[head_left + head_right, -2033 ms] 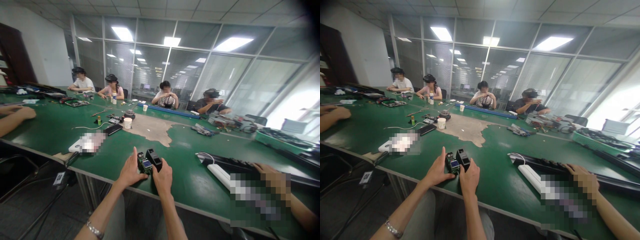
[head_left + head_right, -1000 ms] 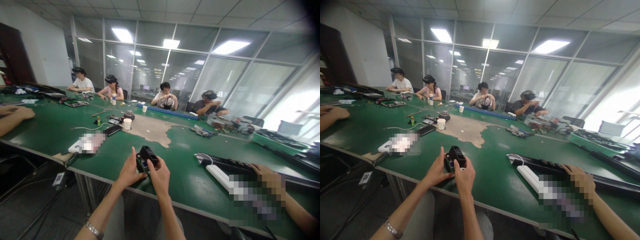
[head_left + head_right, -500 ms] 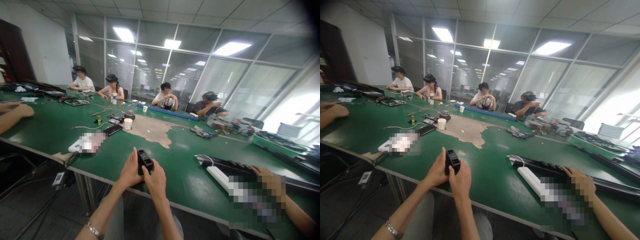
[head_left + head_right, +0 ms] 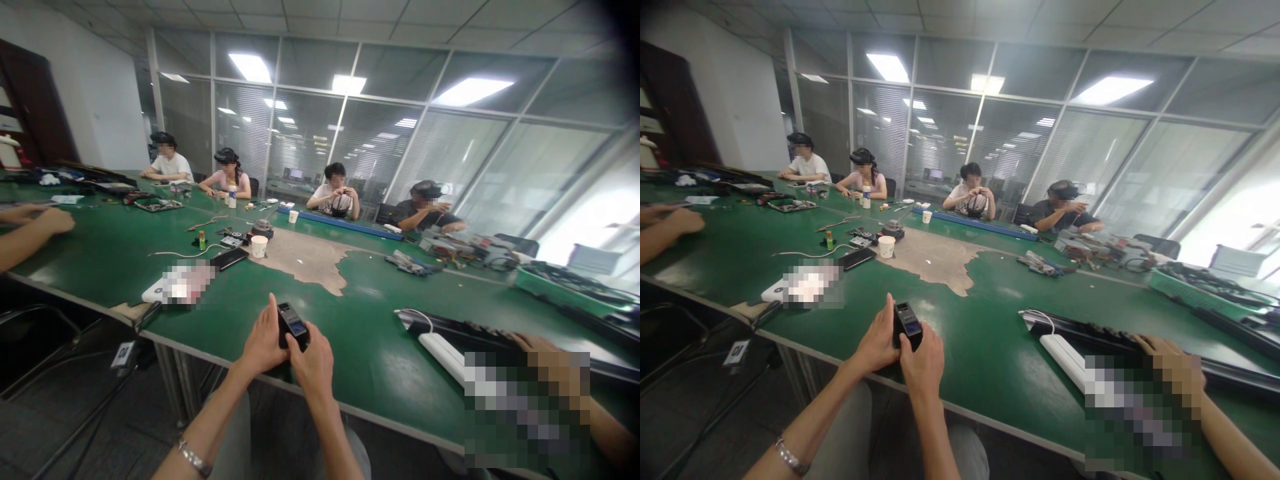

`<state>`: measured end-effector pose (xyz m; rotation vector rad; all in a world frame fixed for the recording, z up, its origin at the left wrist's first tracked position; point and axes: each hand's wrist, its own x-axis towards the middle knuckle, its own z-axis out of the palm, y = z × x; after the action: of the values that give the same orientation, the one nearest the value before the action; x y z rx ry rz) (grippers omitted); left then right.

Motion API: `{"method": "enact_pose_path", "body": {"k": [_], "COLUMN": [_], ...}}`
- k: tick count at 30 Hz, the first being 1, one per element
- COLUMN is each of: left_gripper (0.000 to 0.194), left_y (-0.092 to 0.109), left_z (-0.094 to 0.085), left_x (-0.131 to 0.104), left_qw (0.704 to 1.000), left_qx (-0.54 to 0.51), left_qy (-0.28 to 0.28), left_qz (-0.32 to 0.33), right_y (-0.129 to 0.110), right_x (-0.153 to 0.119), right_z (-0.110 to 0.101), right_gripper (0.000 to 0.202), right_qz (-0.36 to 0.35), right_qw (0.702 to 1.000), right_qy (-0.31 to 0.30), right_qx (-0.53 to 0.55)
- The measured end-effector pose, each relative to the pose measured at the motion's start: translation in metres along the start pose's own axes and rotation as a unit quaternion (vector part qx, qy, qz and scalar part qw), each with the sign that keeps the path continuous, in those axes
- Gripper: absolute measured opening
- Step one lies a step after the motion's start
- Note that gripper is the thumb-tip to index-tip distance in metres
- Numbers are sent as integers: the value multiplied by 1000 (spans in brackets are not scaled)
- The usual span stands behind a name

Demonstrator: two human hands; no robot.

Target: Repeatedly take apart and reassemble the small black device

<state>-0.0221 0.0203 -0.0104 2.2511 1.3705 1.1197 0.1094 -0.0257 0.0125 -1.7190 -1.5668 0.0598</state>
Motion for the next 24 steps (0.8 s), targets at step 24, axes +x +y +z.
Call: {"method": "enact_pose_path", "body": {"k": [24], "left_gripper": [134], "left_y": [5], "left_z": [-9], "left_x": [-2], "left_qw": [999], "left_qx": [-44], "left_qy": [-14], "left_qz": [-25], "right_y": [44], "right_x": [19], "right_z": [3], "right_gripper": [55], "right_qz": [35], "right_qw": [998], "right_qy": [38], "right_qx": [-42]}}
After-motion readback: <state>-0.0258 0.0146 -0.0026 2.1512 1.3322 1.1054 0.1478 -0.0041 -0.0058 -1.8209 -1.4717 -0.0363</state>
